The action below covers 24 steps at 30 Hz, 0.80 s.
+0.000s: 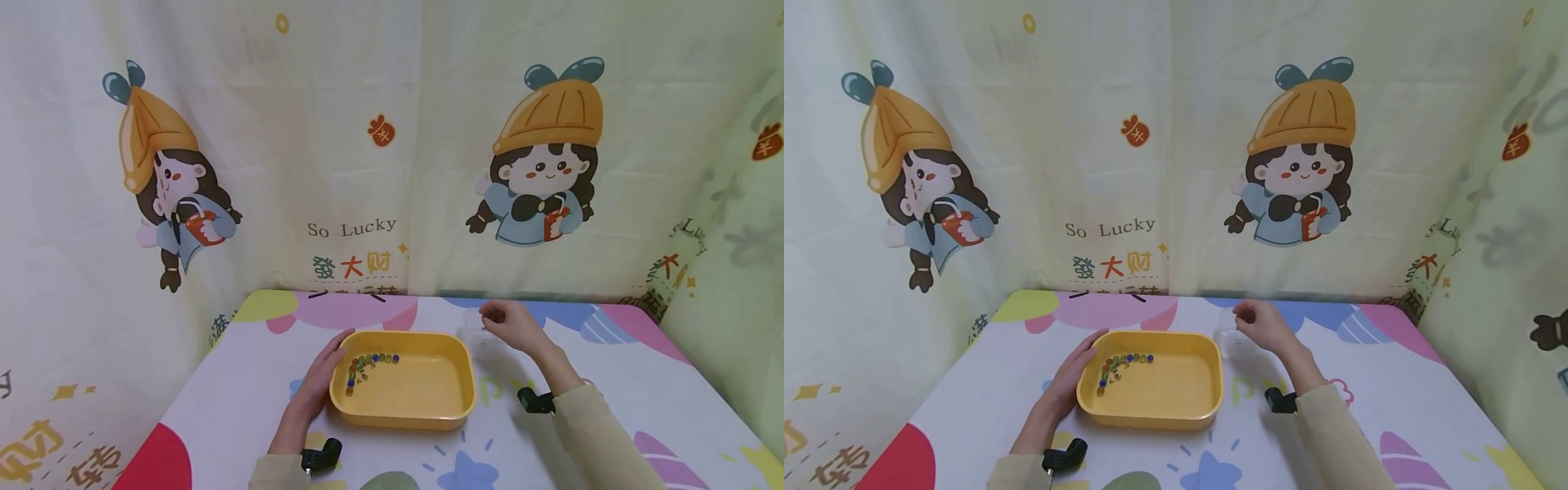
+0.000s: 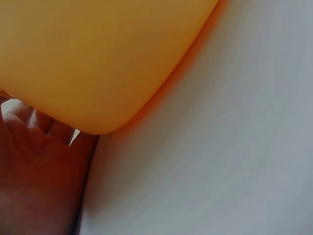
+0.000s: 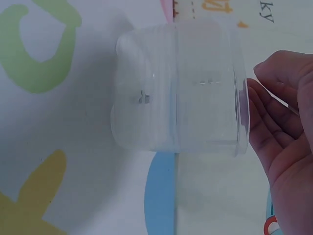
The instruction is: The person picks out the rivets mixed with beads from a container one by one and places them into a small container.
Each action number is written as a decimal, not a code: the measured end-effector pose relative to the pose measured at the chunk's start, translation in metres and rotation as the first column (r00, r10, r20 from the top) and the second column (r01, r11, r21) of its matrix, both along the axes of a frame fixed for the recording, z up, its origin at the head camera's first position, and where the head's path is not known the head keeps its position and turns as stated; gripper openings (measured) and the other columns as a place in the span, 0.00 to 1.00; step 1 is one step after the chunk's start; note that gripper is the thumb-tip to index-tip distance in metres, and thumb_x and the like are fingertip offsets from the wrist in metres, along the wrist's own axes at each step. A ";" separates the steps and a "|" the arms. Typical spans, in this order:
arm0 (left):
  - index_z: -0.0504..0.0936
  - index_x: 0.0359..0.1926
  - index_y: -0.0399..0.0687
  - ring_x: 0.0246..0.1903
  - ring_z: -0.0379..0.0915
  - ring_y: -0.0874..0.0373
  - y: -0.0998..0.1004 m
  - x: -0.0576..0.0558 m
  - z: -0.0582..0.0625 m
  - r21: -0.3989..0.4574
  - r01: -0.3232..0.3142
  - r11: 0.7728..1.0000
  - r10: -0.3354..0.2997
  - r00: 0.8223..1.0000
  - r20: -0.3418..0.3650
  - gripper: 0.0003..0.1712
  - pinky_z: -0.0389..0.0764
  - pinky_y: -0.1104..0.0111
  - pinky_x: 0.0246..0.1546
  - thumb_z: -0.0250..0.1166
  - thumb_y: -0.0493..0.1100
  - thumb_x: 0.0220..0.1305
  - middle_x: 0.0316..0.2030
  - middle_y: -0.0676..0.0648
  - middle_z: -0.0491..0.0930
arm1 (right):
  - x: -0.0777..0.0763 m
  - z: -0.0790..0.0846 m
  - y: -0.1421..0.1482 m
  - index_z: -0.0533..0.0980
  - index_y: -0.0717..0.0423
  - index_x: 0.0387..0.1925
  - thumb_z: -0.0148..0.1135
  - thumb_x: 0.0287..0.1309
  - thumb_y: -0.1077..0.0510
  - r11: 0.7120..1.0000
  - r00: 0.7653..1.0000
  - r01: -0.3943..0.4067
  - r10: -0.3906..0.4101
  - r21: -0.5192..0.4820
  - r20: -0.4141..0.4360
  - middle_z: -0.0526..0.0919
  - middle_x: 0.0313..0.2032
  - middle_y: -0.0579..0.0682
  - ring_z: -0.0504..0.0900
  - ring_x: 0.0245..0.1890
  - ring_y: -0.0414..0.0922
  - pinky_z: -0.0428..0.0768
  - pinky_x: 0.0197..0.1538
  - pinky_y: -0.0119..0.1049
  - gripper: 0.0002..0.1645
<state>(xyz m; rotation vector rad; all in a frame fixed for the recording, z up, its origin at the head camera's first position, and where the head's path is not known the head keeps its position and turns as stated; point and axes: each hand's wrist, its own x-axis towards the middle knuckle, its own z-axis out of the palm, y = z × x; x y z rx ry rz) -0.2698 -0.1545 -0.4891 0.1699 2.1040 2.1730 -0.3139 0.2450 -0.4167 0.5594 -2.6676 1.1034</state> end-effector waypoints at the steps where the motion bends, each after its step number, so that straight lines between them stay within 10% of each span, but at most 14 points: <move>1: 0.63 0.77 0.54 0.76 0.46 0.45 0.000 0.000 0.000 0.000 0.000 1.000 0.000 1.000 0.000 0.29 0.49 0.48 0.73 0.46 0.51 0.80 0.76 0.45 0.56 | 0.000 0.000 0.000 0.82 0.65 0.43 0.66 0.61 0.67 1.000 1.000 0.012 -0.012 -0.003 0.003 0.84 0.36 0.52 0.82 0.35 0.48 0.85 0.40 0.40 0.08; 24: 0.62 0.77 0.53 0.76 0.46 0.46 0.000 -0.001 0.002 0.006 0.013 1.000 -0.013 1.000 0.006 0.28 0.48 0.48 0.73 0.45 0.50 0.80 0.76 0.46 0.55 | 0.008 0.007 -0.007 0.81 0.66 0.52 0.67 0.62 0.66 0.999 0.999 0.001 -0.002 -0.042 -0.032 0.86 0.43 0.55 0.85 0.40 0.51 0.85 0.46 0.45 0.16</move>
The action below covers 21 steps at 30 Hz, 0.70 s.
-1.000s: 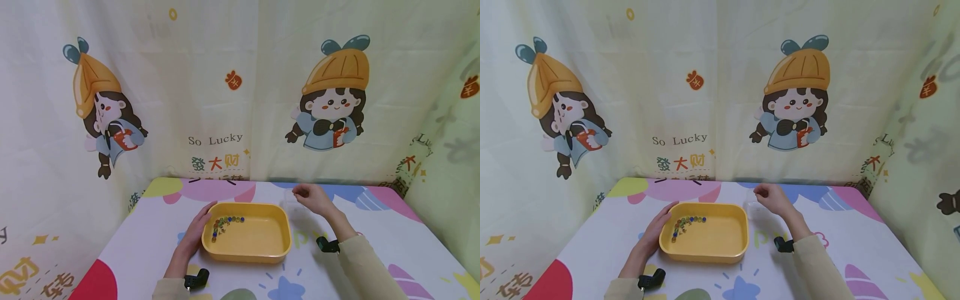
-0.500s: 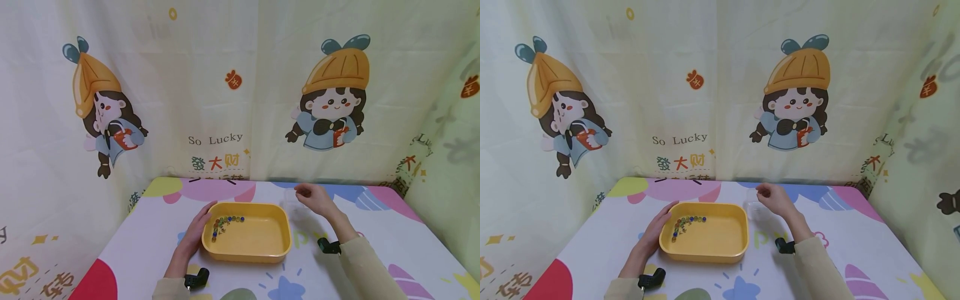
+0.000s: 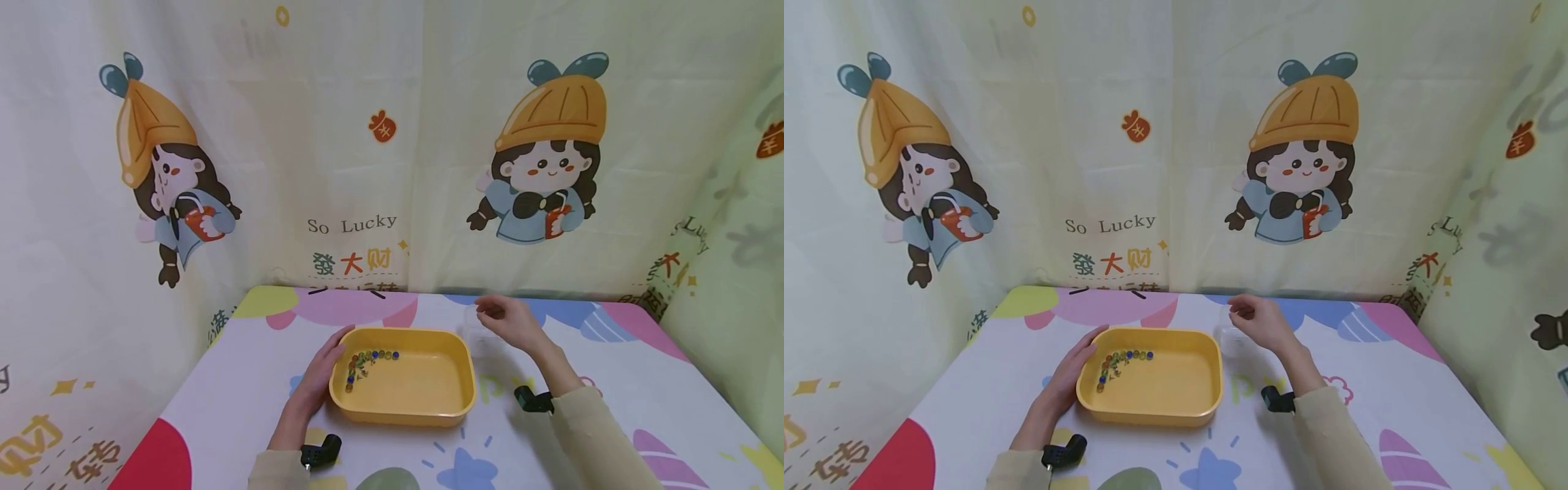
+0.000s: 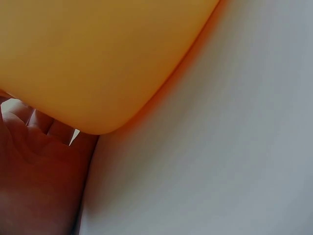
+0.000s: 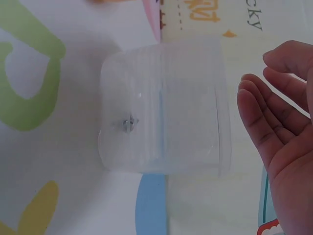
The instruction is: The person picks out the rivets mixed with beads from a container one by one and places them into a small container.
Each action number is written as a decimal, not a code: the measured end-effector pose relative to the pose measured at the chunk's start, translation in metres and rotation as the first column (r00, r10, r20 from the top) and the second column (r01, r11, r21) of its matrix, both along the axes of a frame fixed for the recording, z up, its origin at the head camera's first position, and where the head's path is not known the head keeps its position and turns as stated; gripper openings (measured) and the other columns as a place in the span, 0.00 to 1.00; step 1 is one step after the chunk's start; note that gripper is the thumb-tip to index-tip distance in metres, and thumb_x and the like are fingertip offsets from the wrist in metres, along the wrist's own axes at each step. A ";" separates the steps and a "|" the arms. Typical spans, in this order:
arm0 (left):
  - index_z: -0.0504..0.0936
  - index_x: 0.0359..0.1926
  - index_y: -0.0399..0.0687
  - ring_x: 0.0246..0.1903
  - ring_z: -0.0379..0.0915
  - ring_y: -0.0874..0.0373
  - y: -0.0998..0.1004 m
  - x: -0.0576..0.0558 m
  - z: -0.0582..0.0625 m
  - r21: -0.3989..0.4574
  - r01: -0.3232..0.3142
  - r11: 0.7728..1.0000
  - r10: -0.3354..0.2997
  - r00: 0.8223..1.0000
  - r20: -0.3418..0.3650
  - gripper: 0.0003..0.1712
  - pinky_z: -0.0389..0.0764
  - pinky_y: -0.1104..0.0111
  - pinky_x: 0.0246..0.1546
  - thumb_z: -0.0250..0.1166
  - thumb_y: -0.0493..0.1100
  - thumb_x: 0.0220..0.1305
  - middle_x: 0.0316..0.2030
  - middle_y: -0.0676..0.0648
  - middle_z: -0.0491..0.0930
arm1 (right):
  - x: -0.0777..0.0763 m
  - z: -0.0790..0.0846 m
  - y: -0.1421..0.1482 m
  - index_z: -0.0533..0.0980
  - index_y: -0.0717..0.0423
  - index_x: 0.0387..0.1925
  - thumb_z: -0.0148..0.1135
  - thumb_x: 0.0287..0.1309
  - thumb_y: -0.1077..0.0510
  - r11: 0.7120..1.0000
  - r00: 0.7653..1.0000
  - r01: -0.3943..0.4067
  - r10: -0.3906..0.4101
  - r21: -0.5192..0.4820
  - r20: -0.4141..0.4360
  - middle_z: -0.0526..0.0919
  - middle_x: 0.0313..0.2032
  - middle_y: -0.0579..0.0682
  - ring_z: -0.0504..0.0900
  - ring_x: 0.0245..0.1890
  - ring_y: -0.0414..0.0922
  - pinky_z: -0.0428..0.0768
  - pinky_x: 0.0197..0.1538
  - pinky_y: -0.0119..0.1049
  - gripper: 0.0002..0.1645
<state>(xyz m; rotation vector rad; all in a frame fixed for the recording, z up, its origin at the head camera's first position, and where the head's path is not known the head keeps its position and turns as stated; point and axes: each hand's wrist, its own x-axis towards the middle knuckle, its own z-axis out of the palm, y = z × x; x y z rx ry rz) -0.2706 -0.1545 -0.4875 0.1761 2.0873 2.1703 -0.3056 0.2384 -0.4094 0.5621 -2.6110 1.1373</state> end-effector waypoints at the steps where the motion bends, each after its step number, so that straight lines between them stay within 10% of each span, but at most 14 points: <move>1: 0.62 0.77 0.53 0.76 0.45 0.47 0.000 0.000 0.000 -0.001 0.000 1.000 0.000 1.000 -0.001 0.28 0.48 0.48 0.73 0.45 0.50 0.80 0.76 0.46 0.55 | 0.000 0.001 -0.001 0.81 0.65 0.52 0.67 0.62 0.66 1.000 1.000 -0.003 0.003 0.001 0.001 0.86 0.43 0.55 0.85 0.41 0.51 0.85 0.46 0.45 0.16; 21: 0.62 0.77 0.54 0.75 0.47 0.46 0.000 0.000 0.000 -0.008 -0.005 1.000 0.005 1.000 0.006 0.28 0.50 0.48 0.73 0.46 0.50 0.80 0.76 0.46 0.56 | -0.005 0.012 -0.028 0.81 0.61 0.52 0.67 0.64 0.63 0.990 0.995 -0.100 0.100 -0.102 -0.011 0.85 0.45 0.55 0.84 0.41 0.49 0.83 0.45 0.33 0.15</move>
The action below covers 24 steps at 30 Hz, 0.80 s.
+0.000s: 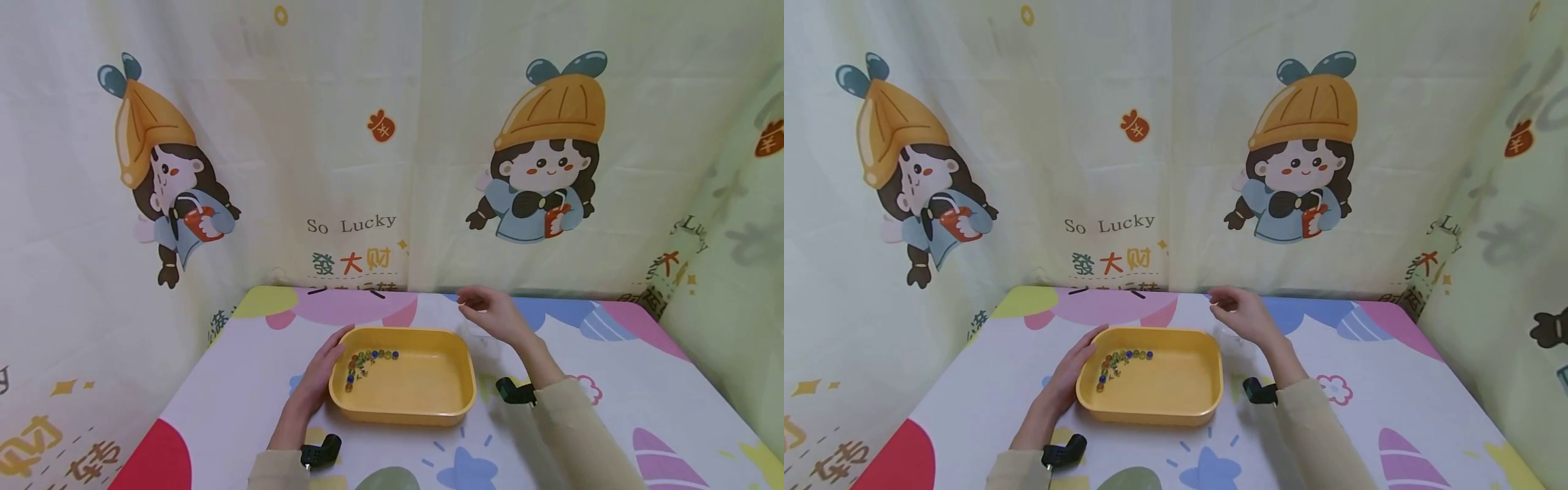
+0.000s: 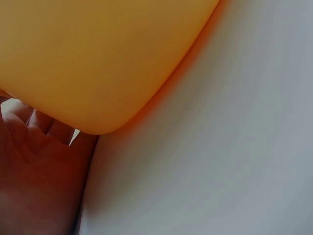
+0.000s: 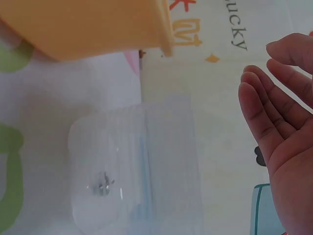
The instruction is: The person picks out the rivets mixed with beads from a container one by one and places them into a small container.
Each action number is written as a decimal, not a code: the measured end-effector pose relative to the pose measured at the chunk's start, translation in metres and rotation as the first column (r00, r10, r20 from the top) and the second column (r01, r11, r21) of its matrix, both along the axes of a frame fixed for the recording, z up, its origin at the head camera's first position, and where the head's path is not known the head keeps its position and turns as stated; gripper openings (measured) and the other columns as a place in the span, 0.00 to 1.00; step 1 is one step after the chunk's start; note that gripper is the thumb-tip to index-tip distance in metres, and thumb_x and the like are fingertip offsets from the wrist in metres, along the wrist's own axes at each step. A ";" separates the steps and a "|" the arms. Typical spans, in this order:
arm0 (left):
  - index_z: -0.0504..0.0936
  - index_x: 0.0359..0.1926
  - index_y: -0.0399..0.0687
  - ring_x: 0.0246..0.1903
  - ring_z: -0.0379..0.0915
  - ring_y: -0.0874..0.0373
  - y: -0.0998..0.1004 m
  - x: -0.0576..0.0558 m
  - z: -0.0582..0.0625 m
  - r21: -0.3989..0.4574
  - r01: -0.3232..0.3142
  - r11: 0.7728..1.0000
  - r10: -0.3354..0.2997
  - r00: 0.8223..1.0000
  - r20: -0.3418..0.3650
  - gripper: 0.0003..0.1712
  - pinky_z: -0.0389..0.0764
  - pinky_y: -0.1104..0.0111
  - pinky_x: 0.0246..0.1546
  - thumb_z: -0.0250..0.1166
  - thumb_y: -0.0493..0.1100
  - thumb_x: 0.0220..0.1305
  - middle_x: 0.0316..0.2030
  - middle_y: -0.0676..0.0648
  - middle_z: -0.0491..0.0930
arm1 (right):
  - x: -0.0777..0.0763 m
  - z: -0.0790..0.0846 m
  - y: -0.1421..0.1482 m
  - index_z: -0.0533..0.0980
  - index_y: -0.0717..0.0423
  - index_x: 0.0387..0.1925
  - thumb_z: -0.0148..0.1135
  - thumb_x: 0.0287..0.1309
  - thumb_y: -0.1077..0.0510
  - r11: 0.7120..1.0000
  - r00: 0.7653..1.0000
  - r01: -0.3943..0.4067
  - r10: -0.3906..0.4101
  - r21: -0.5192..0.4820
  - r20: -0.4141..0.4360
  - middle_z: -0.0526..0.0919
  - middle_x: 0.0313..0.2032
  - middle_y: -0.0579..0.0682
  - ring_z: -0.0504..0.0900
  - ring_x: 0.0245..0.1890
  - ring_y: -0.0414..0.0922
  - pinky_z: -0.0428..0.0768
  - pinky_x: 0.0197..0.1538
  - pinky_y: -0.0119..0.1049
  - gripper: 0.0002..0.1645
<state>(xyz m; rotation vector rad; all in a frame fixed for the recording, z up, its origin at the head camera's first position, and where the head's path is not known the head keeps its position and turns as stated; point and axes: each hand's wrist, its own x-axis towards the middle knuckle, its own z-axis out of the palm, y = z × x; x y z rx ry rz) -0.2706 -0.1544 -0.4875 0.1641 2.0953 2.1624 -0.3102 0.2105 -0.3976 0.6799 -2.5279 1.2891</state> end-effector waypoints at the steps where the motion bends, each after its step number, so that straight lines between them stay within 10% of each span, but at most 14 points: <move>1: 0.62 0.77 0.54 0.75 0.47 0.47 0.000 0.000 0.000 -0.001 -0.001 1.000 0.001 1.000 0.001 0.28 0.50 0.48 0.73 0.46 0.50 0.80 0.76 0.46 0.56 | 0.000 0.001 -0.002 0.81 0.61 0.52 0.67 0.64 0.62 1.000 1.000 -0.005 0.005 -0.005 0.003 0.85 0.45 0.56 0.84 0.41 0.49 0.83 0.45 0.32 0.16; 24: 0.61 0.77 0.53 0.76 0.46 0.45 0.000 0.001 0.000 0.018 0.012 1.000 -0.012 1.000 0.000 0.28 0.49 0.48 0.73 0.46 0.50 0.80 0.76 0.45 0.56 | -0.002 0.013 -0.041 0.79 0.64 0.55 0.66 0.63 0.66 0.989 0.988 -0.140 0.136 -0.052 -0.080 0.85 0.45 0.57 0.83 0.40 0.50 0.85 0.46 0.43 0.18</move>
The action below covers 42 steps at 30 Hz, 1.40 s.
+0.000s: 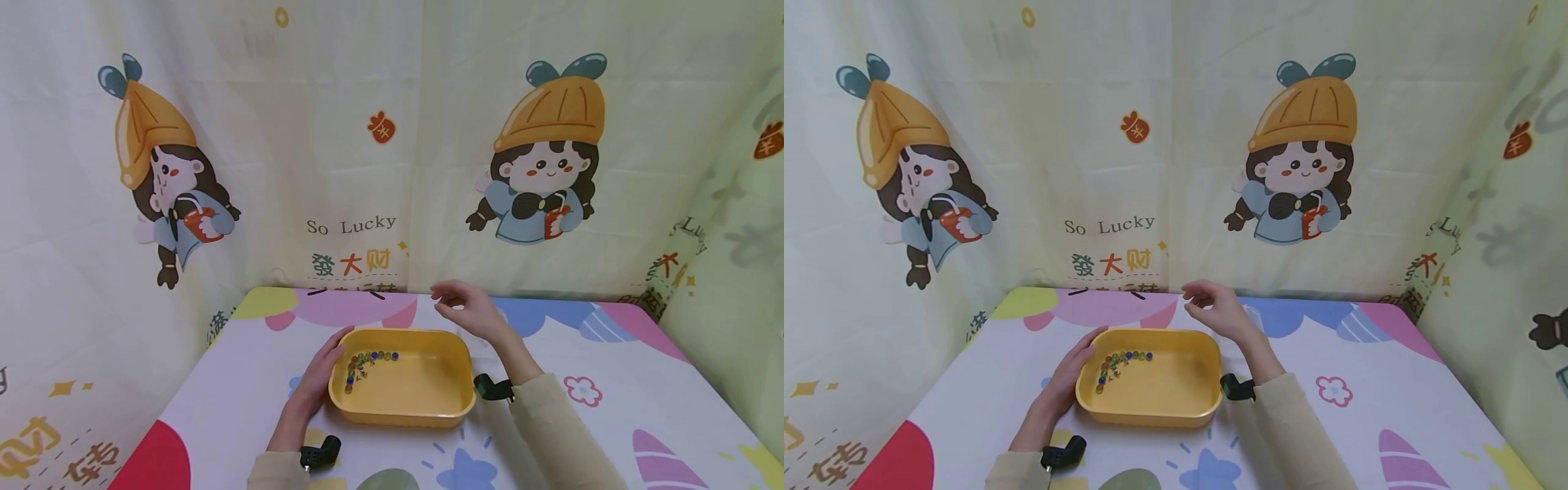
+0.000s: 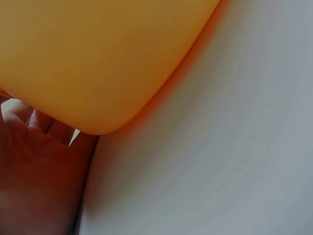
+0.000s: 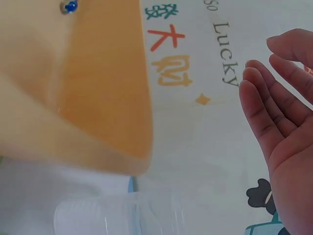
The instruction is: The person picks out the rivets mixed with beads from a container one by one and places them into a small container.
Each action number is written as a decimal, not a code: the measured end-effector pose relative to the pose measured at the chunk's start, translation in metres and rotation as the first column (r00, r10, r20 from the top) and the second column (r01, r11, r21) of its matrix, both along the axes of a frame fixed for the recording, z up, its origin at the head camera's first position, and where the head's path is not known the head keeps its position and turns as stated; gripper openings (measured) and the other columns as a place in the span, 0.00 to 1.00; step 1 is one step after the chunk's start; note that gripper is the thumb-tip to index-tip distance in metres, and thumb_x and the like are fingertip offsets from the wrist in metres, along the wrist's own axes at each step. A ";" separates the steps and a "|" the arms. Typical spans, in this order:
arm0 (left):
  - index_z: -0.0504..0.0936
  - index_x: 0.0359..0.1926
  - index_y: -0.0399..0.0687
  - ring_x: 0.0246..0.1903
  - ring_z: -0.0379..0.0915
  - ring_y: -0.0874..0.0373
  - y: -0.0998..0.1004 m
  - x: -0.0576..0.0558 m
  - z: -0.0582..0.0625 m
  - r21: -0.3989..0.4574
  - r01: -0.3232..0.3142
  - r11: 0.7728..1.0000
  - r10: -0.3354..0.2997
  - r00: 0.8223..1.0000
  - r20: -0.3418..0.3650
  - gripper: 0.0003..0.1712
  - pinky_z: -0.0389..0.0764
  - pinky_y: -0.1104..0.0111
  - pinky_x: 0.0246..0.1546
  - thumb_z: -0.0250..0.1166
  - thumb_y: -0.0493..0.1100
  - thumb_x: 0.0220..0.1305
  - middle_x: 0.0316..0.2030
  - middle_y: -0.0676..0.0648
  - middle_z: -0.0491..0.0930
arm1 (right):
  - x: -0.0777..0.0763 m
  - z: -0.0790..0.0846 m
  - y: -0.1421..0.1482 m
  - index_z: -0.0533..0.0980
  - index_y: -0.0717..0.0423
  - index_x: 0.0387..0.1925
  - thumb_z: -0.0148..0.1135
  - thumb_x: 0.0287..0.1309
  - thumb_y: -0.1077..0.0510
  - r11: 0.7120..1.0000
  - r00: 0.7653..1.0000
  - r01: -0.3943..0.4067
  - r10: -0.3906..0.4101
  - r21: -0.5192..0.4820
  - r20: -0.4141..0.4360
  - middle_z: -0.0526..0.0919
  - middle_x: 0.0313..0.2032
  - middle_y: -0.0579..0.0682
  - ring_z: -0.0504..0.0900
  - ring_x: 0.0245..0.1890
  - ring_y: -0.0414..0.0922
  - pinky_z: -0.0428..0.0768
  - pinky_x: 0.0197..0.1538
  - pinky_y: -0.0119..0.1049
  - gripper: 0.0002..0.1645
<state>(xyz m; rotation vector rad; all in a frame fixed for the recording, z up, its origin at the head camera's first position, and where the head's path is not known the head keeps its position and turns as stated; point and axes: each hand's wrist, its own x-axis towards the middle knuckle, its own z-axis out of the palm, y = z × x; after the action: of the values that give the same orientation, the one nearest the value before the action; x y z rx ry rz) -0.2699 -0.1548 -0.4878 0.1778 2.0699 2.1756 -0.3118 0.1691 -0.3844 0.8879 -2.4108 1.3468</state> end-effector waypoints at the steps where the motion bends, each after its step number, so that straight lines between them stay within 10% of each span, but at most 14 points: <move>1: 0.62 0.77 0.54 0.76 0.46 0.46 0.000 0.000 0.000 0.002 -0.002 1.000 0.002 1.000 0.003 0.28 0.49 0.48 0.73 0.46 0.49 0.80 0.76 0.45 0.56 | 0.000 0.001 -0.002 0.79 0.64 0.55 0.66 0.63 0.66 1.000 1.000 -0.004 0.004 -0.002 0.000 0.85 0.45 0.57 0.83 0.40 0.49 0.85 0.46 0.43 0.18; 28: 0.63 0.76 0.52 0.75 0.46 0.46 -0.001 -0.001 -0.003 0.019 0.006 1.000 -0.005 1.000 -0.020 0.28 0.50 0.50 0.73 0.45 0.48 0.80 0.76 0.44 0.55 | 0.007 0.007 -0.051 0.78 0.69 0.55 0.64 0.63 0.70 0.995 0.993 -0.094 0.092 0.029 0.071 0.83 0.46 0.64 0.82 0.41 0.56 0.82 0.49 0.52 0.19; 42: 0.63 0.76 0.53 0.75 0.47 0.46 0.000 -0.001 -0.001 0.005 -0.004 1.000 0.004 1.000 -0.009 0.28 0.50 0.50 0.73 0.47 0.48 0.80 0.76 0.44 0.56 | -0.005 -0.012 -0.064 0.80 0.59 0.55 0.67 0.63 0.64 0.979 0.979 -0.201 0.200 0.016 0.044 0.85 0.43 0.54 0.82 0.39 0.45 0.83 0.46 0.37 0.18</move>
<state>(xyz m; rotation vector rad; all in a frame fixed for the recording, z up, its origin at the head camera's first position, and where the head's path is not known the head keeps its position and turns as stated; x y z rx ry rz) -0.2710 -0.1550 -0.4889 0.1848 2.0714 2.1862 -0.3168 0.1049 -0.3966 1.1462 -2.4237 1.4248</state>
